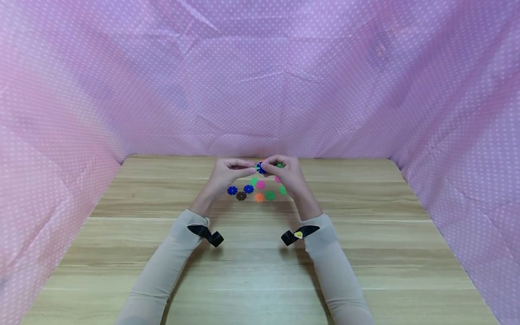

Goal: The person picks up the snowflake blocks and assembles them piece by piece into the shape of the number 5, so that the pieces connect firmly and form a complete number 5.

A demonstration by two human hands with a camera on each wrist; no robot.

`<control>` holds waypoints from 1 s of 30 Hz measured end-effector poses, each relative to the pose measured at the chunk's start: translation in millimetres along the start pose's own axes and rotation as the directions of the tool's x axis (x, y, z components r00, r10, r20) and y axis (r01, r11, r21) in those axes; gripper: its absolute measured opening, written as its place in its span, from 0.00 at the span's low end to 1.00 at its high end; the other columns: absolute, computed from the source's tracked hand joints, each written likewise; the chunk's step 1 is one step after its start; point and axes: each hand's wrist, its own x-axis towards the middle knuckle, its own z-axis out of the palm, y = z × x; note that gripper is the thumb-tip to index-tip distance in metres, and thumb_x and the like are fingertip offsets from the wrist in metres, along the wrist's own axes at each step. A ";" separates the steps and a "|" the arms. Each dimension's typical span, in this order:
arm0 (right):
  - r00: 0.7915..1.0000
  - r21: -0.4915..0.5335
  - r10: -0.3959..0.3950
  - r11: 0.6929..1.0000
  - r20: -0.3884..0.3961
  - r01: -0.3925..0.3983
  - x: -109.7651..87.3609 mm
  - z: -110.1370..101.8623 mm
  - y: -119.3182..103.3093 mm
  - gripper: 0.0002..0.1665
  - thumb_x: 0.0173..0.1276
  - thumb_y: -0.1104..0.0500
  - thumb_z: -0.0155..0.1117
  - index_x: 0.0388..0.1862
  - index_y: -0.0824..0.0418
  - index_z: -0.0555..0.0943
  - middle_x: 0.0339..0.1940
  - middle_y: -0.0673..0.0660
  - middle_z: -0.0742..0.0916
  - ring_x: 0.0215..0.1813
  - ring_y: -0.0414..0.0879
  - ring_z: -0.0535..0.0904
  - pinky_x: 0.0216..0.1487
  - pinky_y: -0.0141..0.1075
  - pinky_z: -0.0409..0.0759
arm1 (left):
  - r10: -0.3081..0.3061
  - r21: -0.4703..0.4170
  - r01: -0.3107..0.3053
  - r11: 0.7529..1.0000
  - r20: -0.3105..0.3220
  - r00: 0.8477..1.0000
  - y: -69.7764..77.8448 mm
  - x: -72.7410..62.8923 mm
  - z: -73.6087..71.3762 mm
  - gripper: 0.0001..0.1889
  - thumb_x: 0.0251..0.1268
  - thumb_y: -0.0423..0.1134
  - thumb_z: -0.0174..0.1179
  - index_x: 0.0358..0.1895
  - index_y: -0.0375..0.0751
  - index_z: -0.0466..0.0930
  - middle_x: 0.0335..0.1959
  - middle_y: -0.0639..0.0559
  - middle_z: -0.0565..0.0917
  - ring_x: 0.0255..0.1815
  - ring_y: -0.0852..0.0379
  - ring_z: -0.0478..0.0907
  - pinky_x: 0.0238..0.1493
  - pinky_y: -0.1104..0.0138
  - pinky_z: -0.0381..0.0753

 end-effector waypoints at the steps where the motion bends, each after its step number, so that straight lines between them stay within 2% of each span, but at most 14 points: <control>1: 1.000 0.001 -0.004 1.000 -0.010 0.004 0.2 1.5 -0.5 0.05 0.71 0.67 0.65 0.34 0.64 0.86 0.31 0.49 0.89 0.33 0.42 0.86 0.39 0.30 0.86 | 0.005 0.006 -0.005 1.000 -0.006 1.000 0.6 -0.3 0.0 0.13 0.60 0.40 0.75 0.44 0.37 0.90 0.42 0.48 0.92 0.46 0.55 0.88 0.54 0.62 0.87; 7: 0.998 0.011 0.061 0.998 -0.029 -0.061 0.1 7.1 -2.3 0.05 0.73 0.64 0.64 0.35 0.62 0.84 0.32 0.51 0.87 0.32 0.43 0.86 0.38 0.31 0.86 | 0.035 0.055 -0.035 0.998 -0.003 0.999 4.1 -1.0 -3.2 0.12 0.60 0.41 0.75 0.44 0.39 0.90 0.42 0.48 0.92 0.45 0.55 0.88 0.53 0.63 0.87; 11: 0.995 -0.008 0.089 0.996 0.034 -0.089 -0.1 5.2 -0.3 0.02 0.73 0.64 0.65 0.40 0.62 0.83 0.34 0.51 0.88 0.35 0.44 0.87 0.41 0.34 0.88 | 0.025 0.063 -0.026 0.998 0.025 0.999 4.9 -0.6 -5.7 0.12 0.62 0.39 0.73 0.45 0.37 0.89 0.44 0.47 0.91 0.44 0.55 0.88 0.51 0.64 0.87; 12: 0.994 -0.027 0.092 0.996 0.052 -0.091 -0.5 4.7 -0.2 0.03 0.71 0.64 0.67 0.42 0.63 0.83 0.35 0.51 0.89 0.36 0.44 0.87 0.41 0.35 0.88 | 0.019 0.057 -0.021 0.998 0.031 0.999 4.6 -0.5 -6.1 0.12 0.63 0.39 0.73 0.45 0.37 0.89 0.44 0.46 0.90 0.44 0.55 0.88 0.51 0.64 0.87; 17: 0.992 -0.208 0.068 0.977 0.106 -0.044 -2.1 2.1 -0.2 0.20 0.63 0.62 0.76 0.54 0.64 0.83 0.37 0.52 0.85 0.39 0.44 0.80 0.37 0.33 0.85 | -0.010 0.012 0.010 1.000 0.054 0.999 0.8 -0.2 -6.7 0.12 0.65 0.37 0.71 0.47 0.34 0.87 0.42 0.46 0.90 0.43 0.56 0.88 0.53 0.63 0.87; 20: 0.995 -0.295 0.022 0.955 0.096 0.007 -3.0 0.9 -0.4 0.21 0.63 0.61 0.77 0.54 0.64 0.84 0.37 0.53 0.85 0.39 0.44 0.78 0.34 0.30 0.81 | -0.029 0.008 0.028 1.000 0.071 0.997 -1.2 0.3 -6.3 0.12 0.65 0.38 0.71 0.47 0.35 0.87 0.41 0.48 0.90 0.42 0.57 0.87 0.53 0.63 0.87; 24: 0.996 -0.321 -0.021 0.946 0.085 0.047 -3.6 -1.6 -0.7 0.18 0.63 0.61 0.77 0.51 0.65 0.86 0.36 0.55 0.87 0.39 0.46 0.79 0.34 0.30 0.81 | -0.029 0.010 0.028 1.000 0.116 0.993 -2.3 0.8 -7.4 0.13 0.66 0.38 0.70 0.49 0.36 0.86 0.44 0.48 0.90 0.46 0.55 0.87 0.56 0.61 0.86; 27: 0.996 -0.319 -0.030 0.946 0.084 0.055 -3.5 -4.1 -2.5 0.17 0.64 0.60 0.76 0.50 0.66 0.86 0.35 0.54 0.87 0.37 0.47 0.80 0.33 0.32 0.82 | -0.026 0.003 0.026 1.000 0.143 0.989 -1.1 1.2 -10.5 0.14 0.71 0.41 0.66 0.53 0.36 0.84 0.50 0.44 0.88 0.51 0.50 0.87 0.60 0.55 0.84; 30: 0.996 -0.326 -0.023 0.944 0.081 0.049 -3.1 -6.7 -5.9 0.18 0.64 0.59 0.77 0.50 0.65 0.86 0.34 0.52 0.87 0.37 0.47 0.81 0.32 0.33 0.83 | -0.021 0.016 0.019 1.000 0.126 0.992 2.4 1.6 -16.2 0.16 0.76 0.44 0.60 0.56 0.36 0.82 0.54 0.41 0.86 0.55 0.46 0.85 0.63 0.52 0.83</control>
